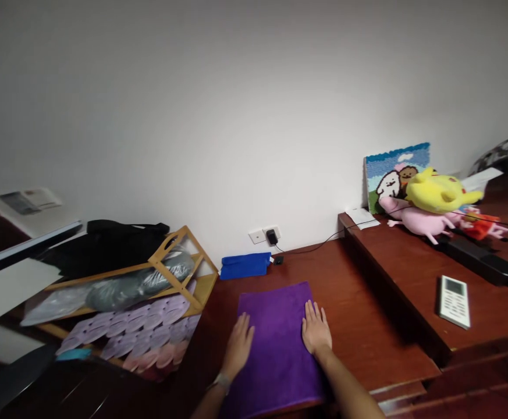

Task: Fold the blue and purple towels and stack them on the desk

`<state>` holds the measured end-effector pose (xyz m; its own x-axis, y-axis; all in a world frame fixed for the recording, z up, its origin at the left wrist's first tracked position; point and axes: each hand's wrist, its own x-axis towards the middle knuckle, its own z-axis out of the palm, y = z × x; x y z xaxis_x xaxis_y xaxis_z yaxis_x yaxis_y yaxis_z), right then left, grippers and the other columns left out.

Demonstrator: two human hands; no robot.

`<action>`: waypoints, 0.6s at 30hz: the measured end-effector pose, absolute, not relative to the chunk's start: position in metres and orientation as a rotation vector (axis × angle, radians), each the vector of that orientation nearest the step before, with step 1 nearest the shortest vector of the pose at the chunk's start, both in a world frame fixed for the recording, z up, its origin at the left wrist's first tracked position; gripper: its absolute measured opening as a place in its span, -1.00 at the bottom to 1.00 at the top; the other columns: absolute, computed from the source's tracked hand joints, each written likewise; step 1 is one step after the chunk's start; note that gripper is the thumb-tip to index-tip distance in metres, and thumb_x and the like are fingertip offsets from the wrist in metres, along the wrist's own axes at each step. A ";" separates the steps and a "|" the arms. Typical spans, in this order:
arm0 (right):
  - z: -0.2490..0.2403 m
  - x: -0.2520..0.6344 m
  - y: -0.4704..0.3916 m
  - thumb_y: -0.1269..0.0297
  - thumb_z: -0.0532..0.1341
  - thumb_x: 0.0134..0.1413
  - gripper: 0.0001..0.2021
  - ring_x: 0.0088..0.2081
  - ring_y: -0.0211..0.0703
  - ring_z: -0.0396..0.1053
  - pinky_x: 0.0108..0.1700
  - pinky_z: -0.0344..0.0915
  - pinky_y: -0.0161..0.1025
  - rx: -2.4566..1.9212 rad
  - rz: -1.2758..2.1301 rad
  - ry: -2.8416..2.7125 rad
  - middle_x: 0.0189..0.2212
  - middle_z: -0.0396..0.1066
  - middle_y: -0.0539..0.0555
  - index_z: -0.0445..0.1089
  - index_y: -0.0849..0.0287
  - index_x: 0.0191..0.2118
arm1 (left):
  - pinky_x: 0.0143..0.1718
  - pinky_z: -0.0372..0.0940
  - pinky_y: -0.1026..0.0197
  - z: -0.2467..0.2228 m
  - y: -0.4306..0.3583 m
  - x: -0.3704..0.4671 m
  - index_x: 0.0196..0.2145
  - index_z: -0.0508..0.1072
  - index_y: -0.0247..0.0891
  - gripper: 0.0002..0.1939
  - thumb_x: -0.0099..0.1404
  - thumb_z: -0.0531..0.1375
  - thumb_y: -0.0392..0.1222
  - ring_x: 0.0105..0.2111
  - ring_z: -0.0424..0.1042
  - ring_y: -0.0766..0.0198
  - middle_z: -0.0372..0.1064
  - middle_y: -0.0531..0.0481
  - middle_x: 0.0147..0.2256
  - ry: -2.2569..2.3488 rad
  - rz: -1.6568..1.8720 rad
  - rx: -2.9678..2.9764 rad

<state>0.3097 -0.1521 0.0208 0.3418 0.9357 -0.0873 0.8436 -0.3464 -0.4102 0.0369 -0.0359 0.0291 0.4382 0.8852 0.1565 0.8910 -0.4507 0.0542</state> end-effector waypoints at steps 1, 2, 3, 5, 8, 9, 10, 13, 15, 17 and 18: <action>0.022 0.310 -0.153 0.16 -0.26 0.36 -0.35 0.49 -0.05 -0.35 0.47 -0.39 0.01 -2.320 0.444 -1.592 0.49 -0.23 0.07 -0.16 0.30 0.47 | 0.40 0.03 -0.07 0.030 -0.048 0.070 0.39 0.16 -0.30 -0.40 0.52 -0.18 -0.03 0.41 0.03 0.11 0.03 -0.13 0.41 -1.492 -0.292 -2.745; 0.023 0.310 -0.153 0.17 -0.26 0.36 -0.35 0.49 -0.05 -0.35 0.47 -0.38 0.02 -2.325 0.444 -1.603 0.49 -0.24 0.08 -0.17 0.31 0.47 | 0.41 0.00 -0.07 0.029 -0.060 0.102 0.41 0.12 -0.27 -0.40 0.53 -0.19 -0.02 0.42 -0.02 0.13 0.00 -0.10 0.42 -1.369 -0.310 -2.844; 0.023 0.310 -0.154 0.18 -0.26 0.35 -0.35 0.49 -0.04 -0.36 0.47 -0.38 0.02 -2.329 0.443 -1.621 0.49 -0.25 0.08 -0.17 0.31 0.47 | 0.42 -0.02 -0.07 0.027 -0.073 0.132 0.42 0.08 -0.26 -0.39 0.54 -0.19 0.01 0.43 -0.05 0.13 -0.03 -0.09 0.43 -1.288 -0.288 -2.926; 0.023 0.310 -0.153 0.21 -0.25 0.35 -0.36 0.49 -0.03 -0.37 0.47 -0.38 0.04 -2.325 0.436 -1.667 0.49 -0.26 0.09 -0.15 0.31 0.47 | 0.43 -0.04 -0.08 0.022 -0.093 0.175 0.43 0.06 -0.27 -0.38 0.54 -0.23 0.03 0.43 -0.08 0.12 -0.05 -0.10 0.43 -1.255 -0.188 -3.022; 0.020 0.310 -0.150 0.21 -0.25 0.34 -0.36 0.49 -0.05 -0.36 0.47 -0.36 0.04 -2.317 0.434 -1.667 0.48 -0.26 0.07 -0.13 0.27 0.47 | 0.44 -0.05 -0.10 0.010 -0.100 0.185 0.44 0.02 -0.22 -0.37 0.54 -0.26 0.04 0.44 -0.10 0.12 -0.11 -0.07 0.44 -1.249 -0.113 -3.057; 0.020 0.310 -0.149 0.20 -0.25 0.35 -0.36 0.49 -0.06 -0.36 0.47 -0.36 0.03 -2.314 0.440 -1.644 0.49 -0.26 0.05 -0.14 0.26 0.48 | 0.44 -0.05 -0.12 0.006 -0.097 0.172 0.45 0.00 -0.19 -0.37 0.54 -0.24 0.06 0.44 -0.10 0.11 -0.14 -0.05 0.44 -1.244 -0.111 -3.045; 0.019 0.310 -0.148 0.18 -0.24 0.35 -0.35 0.49 -0.07 -0.35 0.47 -0.36 0.02 -2.308 0.448 -1.618 0.49 -0.26 0.05 -0.15 0.25 0.48 | 0.43 -0.05 -0.14 0.002 -0.090 0.153 0.45 -0.01 -0.15 -0.36 0.52 -0.20 0.09 0.44 -0.11 0.09 -0.14 -0.03 0.44 -1.245 -0.110 -3.021; 0.019 0.309 -0.146 0.15 -0.24 0.35 -0.35 0.49 -0.08 -0.33 0.48 -0.36 0.02 -2.302 0.453 -1.577 0.48 -0.25 0.03 -0.15 0.24 0.48 | 0.42 -0.02 -0.19 -0.006 -0.064 0.070 0.45 -0.02 -0.09 -0.37 0.51 -0.18 0.08 0.43 -0.10 0.08 -0.11 0.01 0.44 -1.447 -0.116 -2.832; 0.019 0.308 -0.146 0.13 -0.24 0.35 -0.35 0.49 -0.07 -0.33 0.47 -0.36 0.03 -2.315 0.446 -1.573 0.48 -0.25 0.03 -0.14 0.24 0.48 | 0.41 -0.01 -0.18 -0.011 -0.048 0.009 0.44 0.03 -0.13 -0.35 0.49 -0.16 0.09 0.43 -0.08 0.07 -0.09 0.00 0.43 -1.601 -0.099 -2.687; 0.018 0.308 -0.147 0.13 -0.25 0.35 -0.35 0.49 -0.08 -0.33 0.47 -0.35 0.03 -2.333 0.438 -1.575 0.48 -0.23 0.02 -0.13 0.21 0.48 | 0.40 0.02 -0.17 -0.015 -0.039 -0.043 0.43 0.09 -0.18 -0.34 0.46 -0.11 0.08 0.41 -0.04 0.02 -0.03 -0.05 0.42 -1.720 -0.085 -2.583; 0.017 0.307 -0.147 0.13 -0.25 0.36 -0.35 0.49 -0.08 -0.32 0.47 -0.35 0.02 -2.337 0.434 -1.579 0.48 -0.22 0.01 -0.13 0.20 0.48 | 0.40 0.02 -0.16 -0.017 -0.038 -0.062 0.42 0.10 -0.20 -0.34 0.46 -0.11 0.07 0.41 -0.04 0.02 -0.02 -0.05 0.41 -1.745 -0.108 -2.562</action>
<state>0.3075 -0.1471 0.0175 0.3551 0.9308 -0.0867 0.8445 -0.3592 -0.3972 -0.0619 -0.0381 -0.0167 0.3648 0.9276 0.0799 0.9304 -0.3664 0.0059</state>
